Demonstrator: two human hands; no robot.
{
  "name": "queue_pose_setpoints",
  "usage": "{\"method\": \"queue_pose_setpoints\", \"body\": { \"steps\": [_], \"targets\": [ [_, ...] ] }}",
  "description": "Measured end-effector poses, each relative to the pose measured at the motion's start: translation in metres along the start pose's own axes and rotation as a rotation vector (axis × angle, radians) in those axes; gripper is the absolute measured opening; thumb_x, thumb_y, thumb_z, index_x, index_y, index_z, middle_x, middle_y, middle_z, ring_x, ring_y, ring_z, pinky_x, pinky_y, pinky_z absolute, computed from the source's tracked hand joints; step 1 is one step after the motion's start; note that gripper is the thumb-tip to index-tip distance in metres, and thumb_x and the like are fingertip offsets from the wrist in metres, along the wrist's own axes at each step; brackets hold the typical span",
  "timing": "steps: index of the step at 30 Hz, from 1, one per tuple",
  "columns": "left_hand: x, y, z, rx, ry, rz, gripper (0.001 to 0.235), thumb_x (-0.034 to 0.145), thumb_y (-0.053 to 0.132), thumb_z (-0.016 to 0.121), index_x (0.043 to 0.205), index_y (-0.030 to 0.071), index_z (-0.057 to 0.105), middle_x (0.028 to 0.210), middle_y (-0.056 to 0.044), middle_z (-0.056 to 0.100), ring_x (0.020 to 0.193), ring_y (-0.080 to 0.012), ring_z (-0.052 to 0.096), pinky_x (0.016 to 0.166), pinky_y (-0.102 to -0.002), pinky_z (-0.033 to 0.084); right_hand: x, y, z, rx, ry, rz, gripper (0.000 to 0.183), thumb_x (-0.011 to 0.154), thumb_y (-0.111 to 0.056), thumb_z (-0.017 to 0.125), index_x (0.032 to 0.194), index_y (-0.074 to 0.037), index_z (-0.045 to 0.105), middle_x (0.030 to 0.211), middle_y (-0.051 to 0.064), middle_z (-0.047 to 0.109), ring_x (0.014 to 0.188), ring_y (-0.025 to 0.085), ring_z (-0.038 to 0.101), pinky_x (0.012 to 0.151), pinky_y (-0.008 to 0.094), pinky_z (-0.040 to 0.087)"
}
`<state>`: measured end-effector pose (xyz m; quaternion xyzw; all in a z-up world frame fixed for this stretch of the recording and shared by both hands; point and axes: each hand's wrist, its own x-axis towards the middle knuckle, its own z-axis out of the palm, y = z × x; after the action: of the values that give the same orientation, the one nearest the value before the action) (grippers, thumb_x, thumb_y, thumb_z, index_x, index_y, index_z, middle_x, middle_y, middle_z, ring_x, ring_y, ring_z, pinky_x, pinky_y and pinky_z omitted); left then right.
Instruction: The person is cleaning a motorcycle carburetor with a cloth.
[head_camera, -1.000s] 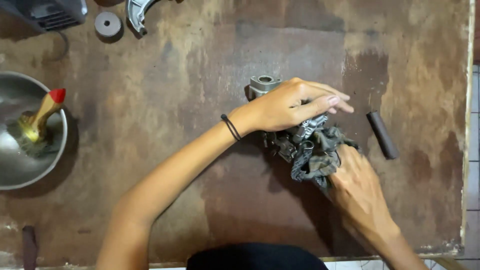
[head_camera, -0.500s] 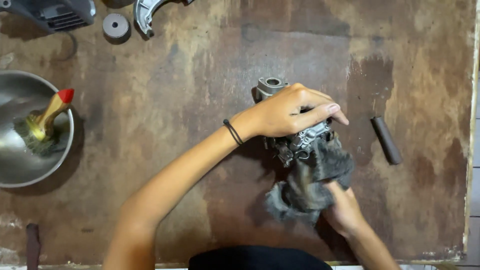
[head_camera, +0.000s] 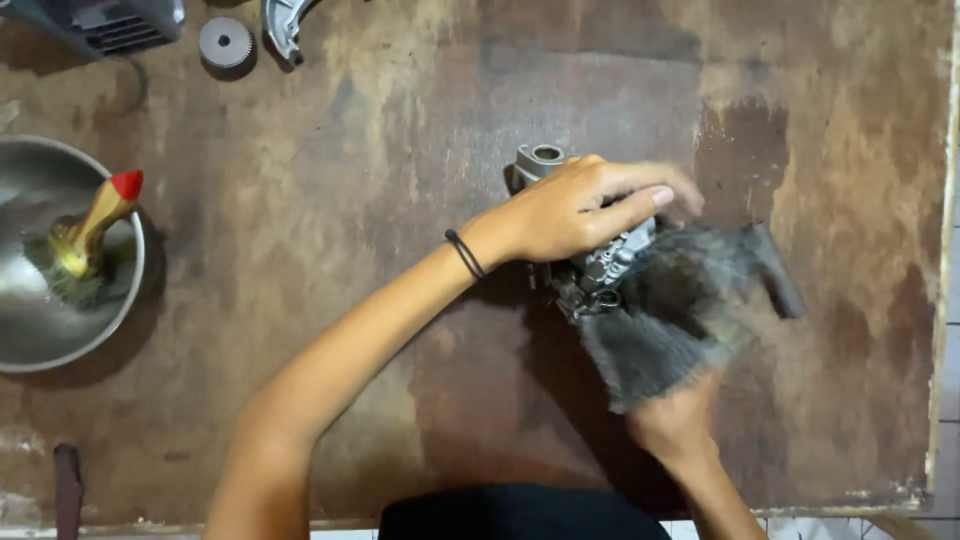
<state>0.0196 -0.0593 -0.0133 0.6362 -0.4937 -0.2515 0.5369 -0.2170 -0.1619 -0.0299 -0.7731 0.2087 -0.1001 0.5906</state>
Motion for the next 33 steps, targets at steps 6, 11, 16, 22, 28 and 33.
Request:
{"method": "queue_pose_setpoints", "body": {
  "steps": [6, 11, 16, 22, 28, 33],
  "targets": [
    [-0.005, -0.021, 0.005, -0.048, 0.023, 0.053, 0.031, 0.109, 0.033, 0.047, 0.124, 0.020, 0.072, 0.091, -0.002, 0.079, 0.075, -0.0170, 0.074, 0.074, -0.034, 0.055, 0.007, 0.006, 0.033, -0.338, 0.200, -0.563, 0.034, 0.090, -0.014, 0.056, 0.120, 0.001, 0.062, 0.147, 0.032, 0.042, 0.130, 0.049, 0.052, 0.109, 0.049, 0.043],
    [-0.007, -0.030, 0.008, -0.075, 0.047, 0.220, 0.029, 0.112, 0.030, 0.049, 0.127, 0.018, 0.069, 0.114, -0.004, 0.080, 0.098, -0.0190, 0.078, 0.088, -0.033, 0.060, 0.032, -0.008, 0.029, -0.400, 0.224, -0.643, 0.031, 0.084, -0.016, 0.078, 0.108, -0.004, 0.063, 0.130, 0.017, 0.055, 0.120, 0.037, 0.057, 0.107, 0.046, 0.047],
    [0.002, -0.013, 0.005, -0.003, -0.059, -0.198, 0.035, 0.102, 0.034, 0.047, 0.125, 0.023, 0.070, 0.101, -0.002, 0.082, 0.074, -0.0250, 0.075, 0.075, -0.037, 0.055, 0.060, -0.034, 0.036, -0.500, 0.300, -0.697, 0.043, 0.070, -0.020, 0.078, 0.087, 0.007, 0.048, 0.095, 0.022, 0.049, 0.090, 0.040, 0.050, 0.080, 0.051, 0.045],
    [0.006, -0.020, 0.009, -0.062, -0.003, 0.009, 0.037, 0.104, 0.034, 0.043, 0.117, 0.017, 0.073, 0.108, -0.004, 0.081, 0.098, -0.0217, 0.079, 0.090, -0.036, 0.058, 0.067, -0.010, 0.024, -0.762, 0.237, -0.726, 0.033, 0.095, -0.014, 0.072, 0.077, -0.001, 0.048, 0.080, 0.017, 0.050, 0.078, 0.037, 0.055, 0.066, 0.046, 0.046],
    [0.006, -0.026, 0.008, -0.070, -0.009, 0.000, 0.037, 0.101, 0.034, 0.047, 0.113, 0.014, 0.076, 0.106, -0.005, 0.081, 0.097, -0.0236, 0.078, 0.089, -0.037, 0.057, 0.058, 0.023, 0.025, -0.639, 0.306, -1.034, 0.028, 0.094, -0.015, 0.072, 0.105, -0.006, 0.047, 0.110, 0.021, 0.054, 0.101, 0.044, 0.057, 0.090, 0.057, 0.049],
    [-0.002, -0.019, 0.008, -0.070, -0.007, -0.012, 0.036, 0.102, 0.031, 0.046, 0.118, 0.015, 0.074, 0.108, -0.006, 0.082, 0.098, -0.0230, 0.079, 0.091, -0.037, 0.058, 0.051, 0.060, 0.015, -0.500, 0.256, -0.927, 0.043, 0.101, -0.009, 0.062, 0.135, -0.009, 0.037, 0.128, 0.016, 0.053, 0.121, 0.035, 0.052, 0.110, 0.051, 0.043]
  ]
}}
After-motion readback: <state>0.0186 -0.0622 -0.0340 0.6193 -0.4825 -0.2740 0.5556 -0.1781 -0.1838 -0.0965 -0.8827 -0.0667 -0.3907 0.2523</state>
